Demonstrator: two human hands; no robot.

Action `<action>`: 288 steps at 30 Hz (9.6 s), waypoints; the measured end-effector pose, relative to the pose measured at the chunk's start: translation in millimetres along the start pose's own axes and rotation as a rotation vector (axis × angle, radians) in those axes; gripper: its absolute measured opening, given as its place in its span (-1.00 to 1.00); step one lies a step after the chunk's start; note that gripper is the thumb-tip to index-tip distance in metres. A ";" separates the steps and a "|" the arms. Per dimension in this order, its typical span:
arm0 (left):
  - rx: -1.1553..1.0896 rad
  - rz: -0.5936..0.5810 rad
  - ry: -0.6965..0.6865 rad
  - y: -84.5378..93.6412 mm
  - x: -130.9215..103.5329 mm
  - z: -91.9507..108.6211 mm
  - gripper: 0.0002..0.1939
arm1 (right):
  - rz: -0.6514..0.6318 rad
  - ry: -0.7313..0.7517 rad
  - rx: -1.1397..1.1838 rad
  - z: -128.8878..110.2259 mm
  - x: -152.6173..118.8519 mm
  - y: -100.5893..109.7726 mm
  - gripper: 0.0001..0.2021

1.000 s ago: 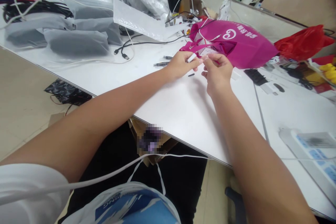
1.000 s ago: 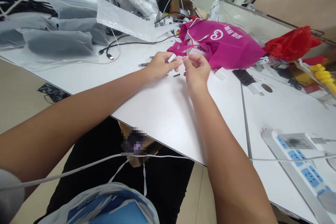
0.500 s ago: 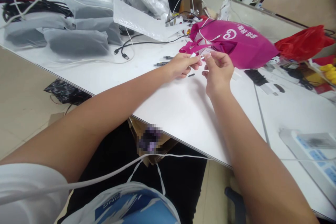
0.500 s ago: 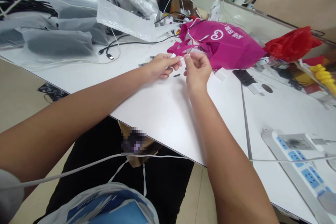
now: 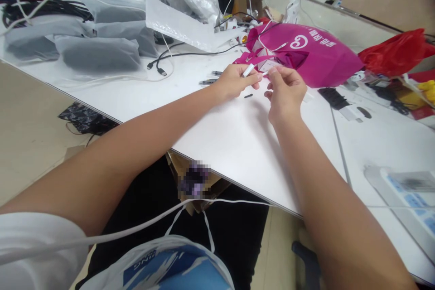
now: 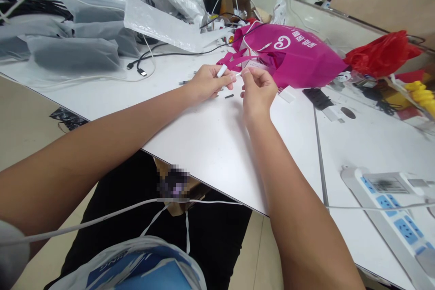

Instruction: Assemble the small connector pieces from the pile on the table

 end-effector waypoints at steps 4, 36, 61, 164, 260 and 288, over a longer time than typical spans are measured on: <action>0.144 0.052 -0.091 2.1 0.6 -3.2 -0.69 | -0.007 0.000 0.016 3.4 2.9 -0.2 -0.66; 0.020 -0.045 -0.044 -2.3 2.5 -3.0 -0.52 | -0.051 -0.003 0.012 -2.7 -5.9 -7.8 -0.59; 0.283 0.022 -0.232 0.3 2.5 -10.5 -0.54 | -0.044 -0.017 -0.011 -6.2 -11.2 -13.1 -0.53; 0.309 0.012 -0.207 -1.3 6.8 -13.6 -0.52 | -0.021 -0.107 -0.020 -6.4 -8.5 -6.9 -0.71; 0.833 -0.034 -0.243 12.0 -6.8 -8.7 -0.78 | -0.184 -0.375 -0.075 -42.7 -21.9 0.7 -0.86; 0.670 0.049 -0.225 7.5 8.4 -25.6 -0.81 | -0.060 -0.344 0.087 -25.9 -18.3 -5.6 -0.94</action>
Point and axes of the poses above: each hand's wrist, its own x-axis towards the middle knuckle, its own y-axis out of the back of the hand, z = x × y, the point moved 1 cm from there along x, towards the middle knuckle, and after that the axes turned 10 degrees about -z, right-handed, at the moved point
